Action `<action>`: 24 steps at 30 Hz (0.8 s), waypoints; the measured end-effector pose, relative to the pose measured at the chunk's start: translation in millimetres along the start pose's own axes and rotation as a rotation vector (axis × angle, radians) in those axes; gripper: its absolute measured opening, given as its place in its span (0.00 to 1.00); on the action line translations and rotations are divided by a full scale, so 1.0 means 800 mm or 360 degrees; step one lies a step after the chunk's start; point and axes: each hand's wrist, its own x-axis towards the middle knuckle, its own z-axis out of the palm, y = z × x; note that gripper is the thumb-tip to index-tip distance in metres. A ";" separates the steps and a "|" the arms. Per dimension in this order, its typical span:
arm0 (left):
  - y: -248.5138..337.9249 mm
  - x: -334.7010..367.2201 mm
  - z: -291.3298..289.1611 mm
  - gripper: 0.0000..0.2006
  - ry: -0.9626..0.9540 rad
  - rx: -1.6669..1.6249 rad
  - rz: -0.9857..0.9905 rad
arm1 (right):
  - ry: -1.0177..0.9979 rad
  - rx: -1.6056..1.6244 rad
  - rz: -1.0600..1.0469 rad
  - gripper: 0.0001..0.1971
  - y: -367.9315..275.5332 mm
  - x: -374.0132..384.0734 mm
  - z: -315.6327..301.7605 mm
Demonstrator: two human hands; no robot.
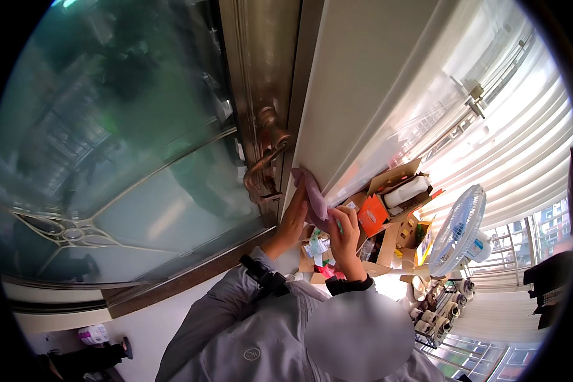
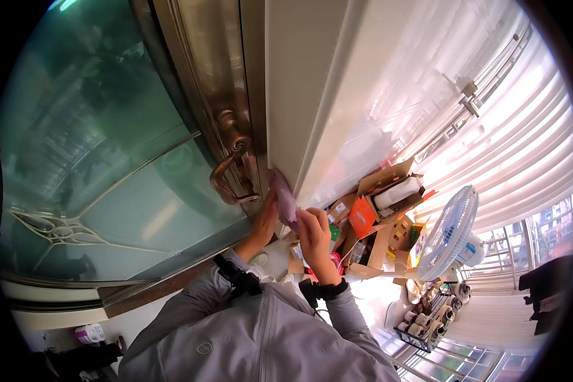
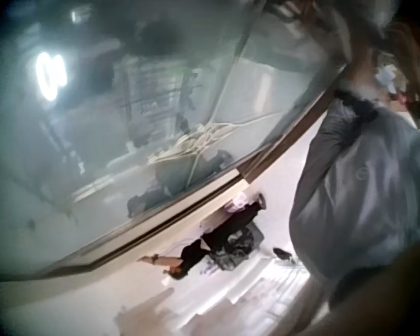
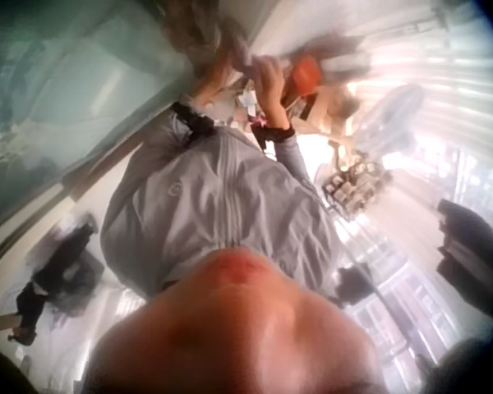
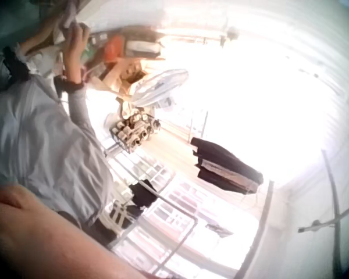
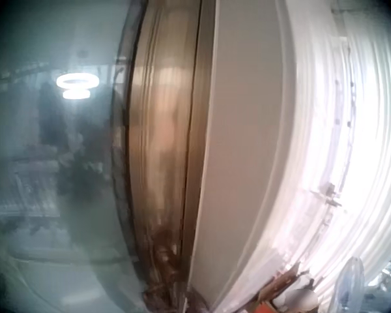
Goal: The person wipes the frame and glass panels of a sliding balcony door with a purple cloth, covering the vertical frame, handle, and large glass panes.
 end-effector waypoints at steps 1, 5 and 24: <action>-0.002 -0.001 -0.009 0.23 0.0006 0.0034 0.0017 | 0.0027 -0.0041 -0.0078 0.11 0.001 -0.004 -0.002; -0.002 0.014 -0.036 0.19 -0.0104 -0.0178 -0.0202 | -0.0112 0.0213 0.0036 0.06 0.004 -0.014 0.003; 0.123 -0.034 -0.096 0.21 -0.0186 -0.0625 -0.0772 | 0.0112 0.1012 0.0397 0.11 -0.023 -0.001 0.032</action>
